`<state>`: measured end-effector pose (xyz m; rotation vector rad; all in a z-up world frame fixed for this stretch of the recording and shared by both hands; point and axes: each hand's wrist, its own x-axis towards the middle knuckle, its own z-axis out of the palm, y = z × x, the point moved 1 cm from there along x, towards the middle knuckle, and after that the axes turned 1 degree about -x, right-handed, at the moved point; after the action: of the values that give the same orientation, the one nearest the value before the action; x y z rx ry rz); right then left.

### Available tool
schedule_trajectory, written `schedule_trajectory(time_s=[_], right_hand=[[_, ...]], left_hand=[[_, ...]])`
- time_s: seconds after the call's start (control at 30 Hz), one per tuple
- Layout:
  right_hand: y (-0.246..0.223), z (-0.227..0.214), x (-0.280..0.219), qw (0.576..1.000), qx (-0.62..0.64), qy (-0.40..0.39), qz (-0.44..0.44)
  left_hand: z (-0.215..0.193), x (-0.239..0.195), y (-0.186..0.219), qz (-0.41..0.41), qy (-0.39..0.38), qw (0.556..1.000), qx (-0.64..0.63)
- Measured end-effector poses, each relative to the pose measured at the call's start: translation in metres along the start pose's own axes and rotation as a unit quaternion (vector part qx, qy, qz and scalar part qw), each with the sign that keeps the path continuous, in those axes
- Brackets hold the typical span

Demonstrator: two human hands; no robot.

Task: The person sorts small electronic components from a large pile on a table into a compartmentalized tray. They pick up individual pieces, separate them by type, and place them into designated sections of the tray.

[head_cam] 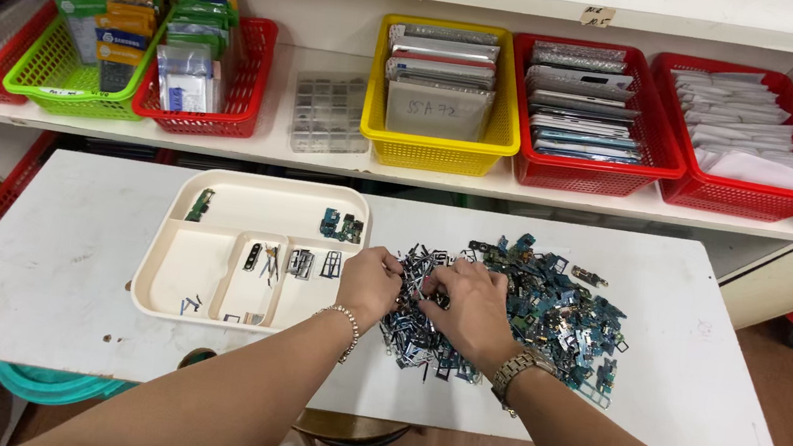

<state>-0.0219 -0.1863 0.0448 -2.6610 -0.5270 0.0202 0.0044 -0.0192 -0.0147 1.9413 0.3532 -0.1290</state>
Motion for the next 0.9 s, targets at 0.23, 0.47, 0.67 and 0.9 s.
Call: schedule_trajectory(time_s=[0.23,0.47,0.67,0.9], right_hand=[[-0.011,0.014,-0.002,0.998,-0.028,-0.036,-0.047],[0.009,0.018,0.002,0.997,0.045,0.0,0.061],[0.028,0.029,0.014,0.946,0.275,-0.023,0.171],[0.034,0.039,0.011,0.866,0.464,-0.005,0.188]], left_hand=[[-0.017,-0.011,-0.003,-0.006,0.002,1.0,-0.022],[-0.01,-0.012,-0.017,-0.015,-0.064,0.998,-0.02],[0.011,0.004,-0.021,-0.143,-0.119,0.94,-0.284],[0.013,0.012,-0.018,-0.194,-0.177,0.873,-0.411]])
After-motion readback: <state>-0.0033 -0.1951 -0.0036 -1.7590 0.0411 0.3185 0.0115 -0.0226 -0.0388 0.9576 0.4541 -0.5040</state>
